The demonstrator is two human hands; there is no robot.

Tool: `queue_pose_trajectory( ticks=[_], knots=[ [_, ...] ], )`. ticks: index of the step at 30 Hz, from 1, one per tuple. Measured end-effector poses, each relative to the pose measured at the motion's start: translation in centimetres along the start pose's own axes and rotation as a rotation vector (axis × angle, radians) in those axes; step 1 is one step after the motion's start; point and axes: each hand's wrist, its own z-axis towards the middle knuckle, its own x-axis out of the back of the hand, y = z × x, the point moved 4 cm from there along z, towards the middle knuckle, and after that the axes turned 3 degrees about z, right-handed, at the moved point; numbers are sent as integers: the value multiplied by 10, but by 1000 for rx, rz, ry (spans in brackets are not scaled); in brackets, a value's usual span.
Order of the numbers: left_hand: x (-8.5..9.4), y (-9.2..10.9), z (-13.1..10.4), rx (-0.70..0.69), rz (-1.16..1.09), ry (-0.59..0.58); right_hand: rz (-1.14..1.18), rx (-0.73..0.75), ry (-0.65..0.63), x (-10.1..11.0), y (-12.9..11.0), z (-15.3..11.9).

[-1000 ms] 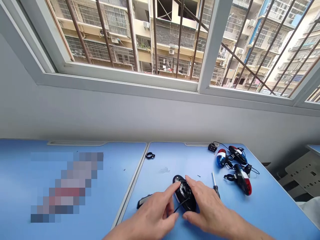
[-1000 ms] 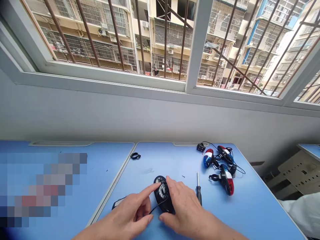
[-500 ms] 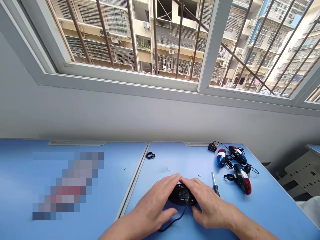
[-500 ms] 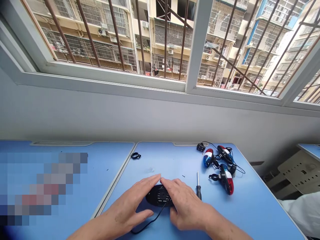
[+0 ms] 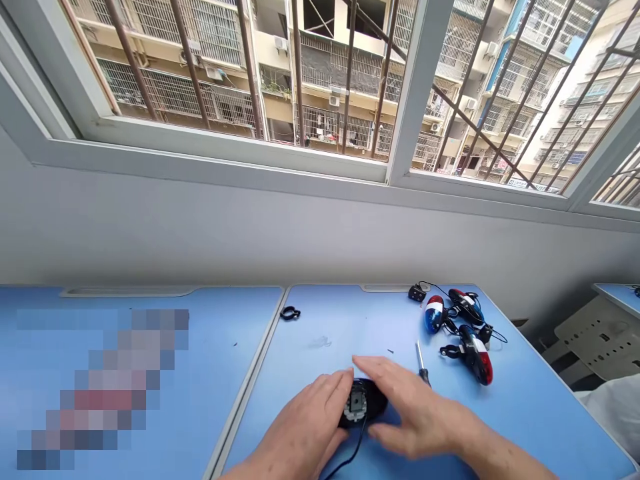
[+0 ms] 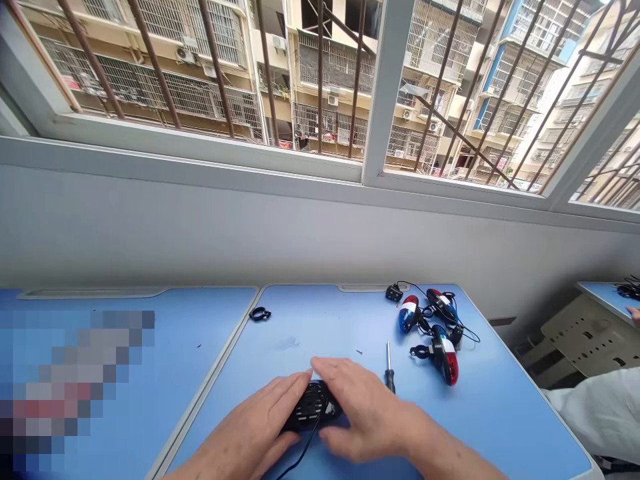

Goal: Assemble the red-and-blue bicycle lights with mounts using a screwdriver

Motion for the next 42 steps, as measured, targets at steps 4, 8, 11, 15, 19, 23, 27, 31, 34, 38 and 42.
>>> queue_pose_trajectory(
  ticks=[4, 8, 11, 15, 19, 23, 27, 31, 34, 38, 42],
  knots=[
    [19, 7, 0, 45, -83, -39, -124, -127, 302, 31, 19, -3],
    [37, 12, 3, 115, -70, -92, -412, -327, 238, 31, 41, -3],
    [41, 15, 4, 131, -71, -119, -523, -480, 66, 25, 48, -1],
    [43, 16, 4, 151, -69, -142, -550, -527, 29, 25, 48, 0],
    [44, 16, 4, 156, -73, -137, -559, -533, 41, 22, 53, 0],
    [44, 16, 4, 145, -73, -140, -529, -513, 83, 18, 58, 1],
    [44, 16, 4, 140, -63, -142, -421, -450, 111, 20, 51, 2],
    [44, 16, 4, 139, -80, -159, -249, -373, 91, 23, 28, 2],
    [46, 16, 4, 132, -97, -175, -61, -301, 75, 21, 10, 2],
    [46, 16, 4, 136, -108, -180, -39, -182, 53, 18, -1, 3],
    [46, 16, 4, 136, -112, -185, -72, -137, 53, 15, 1, 3]
  ],
)
